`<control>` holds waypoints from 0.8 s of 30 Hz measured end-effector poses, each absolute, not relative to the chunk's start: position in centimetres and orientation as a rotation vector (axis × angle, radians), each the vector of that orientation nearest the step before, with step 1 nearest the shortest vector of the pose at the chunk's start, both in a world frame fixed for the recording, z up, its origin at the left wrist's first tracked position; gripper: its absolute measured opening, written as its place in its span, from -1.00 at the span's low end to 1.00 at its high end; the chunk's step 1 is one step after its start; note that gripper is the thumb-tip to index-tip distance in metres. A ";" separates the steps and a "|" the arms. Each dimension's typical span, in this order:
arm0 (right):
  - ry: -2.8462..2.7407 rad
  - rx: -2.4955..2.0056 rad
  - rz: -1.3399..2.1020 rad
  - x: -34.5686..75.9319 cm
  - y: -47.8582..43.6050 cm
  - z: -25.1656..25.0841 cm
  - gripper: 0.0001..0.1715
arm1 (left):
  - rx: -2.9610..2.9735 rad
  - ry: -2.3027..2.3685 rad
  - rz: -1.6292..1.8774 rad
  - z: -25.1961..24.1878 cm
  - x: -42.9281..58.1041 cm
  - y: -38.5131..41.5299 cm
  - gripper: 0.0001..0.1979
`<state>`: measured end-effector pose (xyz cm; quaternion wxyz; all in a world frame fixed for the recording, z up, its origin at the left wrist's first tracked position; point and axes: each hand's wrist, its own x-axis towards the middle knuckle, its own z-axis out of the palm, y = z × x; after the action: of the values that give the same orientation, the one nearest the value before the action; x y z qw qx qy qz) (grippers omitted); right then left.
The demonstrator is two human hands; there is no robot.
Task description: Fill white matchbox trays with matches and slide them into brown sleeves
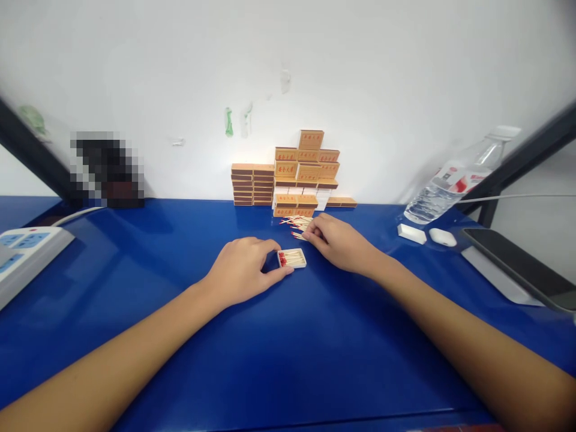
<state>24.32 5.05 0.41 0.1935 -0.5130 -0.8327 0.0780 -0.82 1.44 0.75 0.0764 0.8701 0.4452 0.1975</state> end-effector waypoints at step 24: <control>-2.507 -1.198 0.524 22.7 2.1 2.9 -0.81 | 2.647 1.301 0.646 0.4 -0.9 1.7 -0.61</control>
<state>22.69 2.07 2.87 0.1562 -0.4186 -0.8757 0.1831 -0.92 1.73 0.41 0.0612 0.8750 0.4300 0.2137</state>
